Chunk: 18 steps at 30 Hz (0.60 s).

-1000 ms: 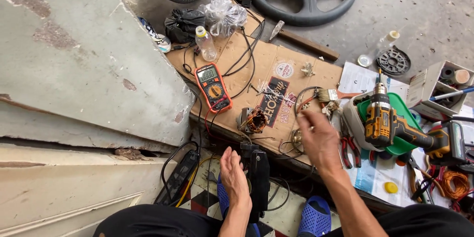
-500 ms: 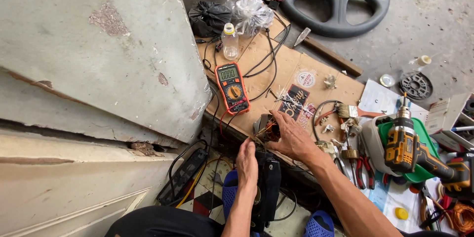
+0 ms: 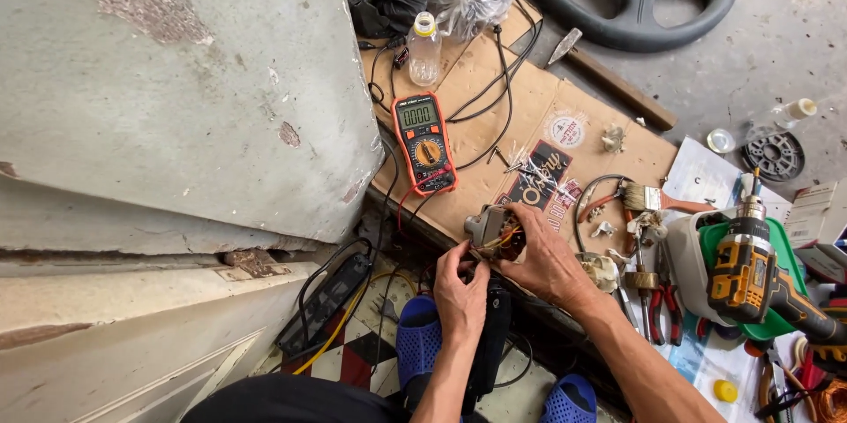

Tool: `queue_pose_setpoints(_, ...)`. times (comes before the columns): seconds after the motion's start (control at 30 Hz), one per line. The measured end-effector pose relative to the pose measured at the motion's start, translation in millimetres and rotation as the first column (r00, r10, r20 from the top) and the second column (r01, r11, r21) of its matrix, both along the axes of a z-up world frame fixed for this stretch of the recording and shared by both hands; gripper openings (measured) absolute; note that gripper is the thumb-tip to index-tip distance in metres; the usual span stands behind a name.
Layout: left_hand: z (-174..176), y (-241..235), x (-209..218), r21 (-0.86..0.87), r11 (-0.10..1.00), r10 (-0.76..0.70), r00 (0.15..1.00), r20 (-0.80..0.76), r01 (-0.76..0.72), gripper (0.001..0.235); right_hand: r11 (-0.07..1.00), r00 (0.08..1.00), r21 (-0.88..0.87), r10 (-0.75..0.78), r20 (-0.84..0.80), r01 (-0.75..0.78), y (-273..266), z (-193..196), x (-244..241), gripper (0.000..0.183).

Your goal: The person is repairing an electrical motor by hand. They use a multimeter to test the motor's windings and a screwdriver to adjust internal components.

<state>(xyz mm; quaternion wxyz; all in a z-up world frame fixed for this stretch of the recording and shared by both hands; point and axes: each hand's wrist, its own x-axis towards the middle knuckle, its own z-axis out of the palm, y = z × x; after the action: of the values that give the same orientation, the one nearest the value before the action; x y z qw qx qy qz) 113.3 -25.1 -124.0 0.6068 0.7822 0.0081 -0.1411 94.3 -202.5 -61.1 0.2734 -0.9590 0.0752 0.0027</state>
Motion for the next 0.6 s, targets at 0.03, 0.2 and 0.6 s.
queue_pose_setpoints(0.03, 7.7, -0.9, -0.8, 0.002, 1.000, 0.003, 1.000, -0.003, -0.003, 0.042, 1.000, 1.000, 0.002, 0.003, -0.003, -0.003, -2.0, -1.1, -3.6, 0.096)
queue_pose_setpoints(0.2, 29.4, -6.3, -10.2, 0.034, 0.999, -0.013, 0.999, 0.032, 0.012, 0.043, 0.999, 0.995, 0.050, -0.017, 0.095, 0.012, -9.4, 1.6, -23.8, 0.099)
queue_pose_setpoints(0.6, 106.6, 33.1, 18.6, -0.792, 0.566, -0.743, 0.560, -0.367, 0.232, 0.105, 0.991, 0.936, 0.041, 0.109, 0.336, -0.130, 22.4, 56.0, -102.2, 0.097)
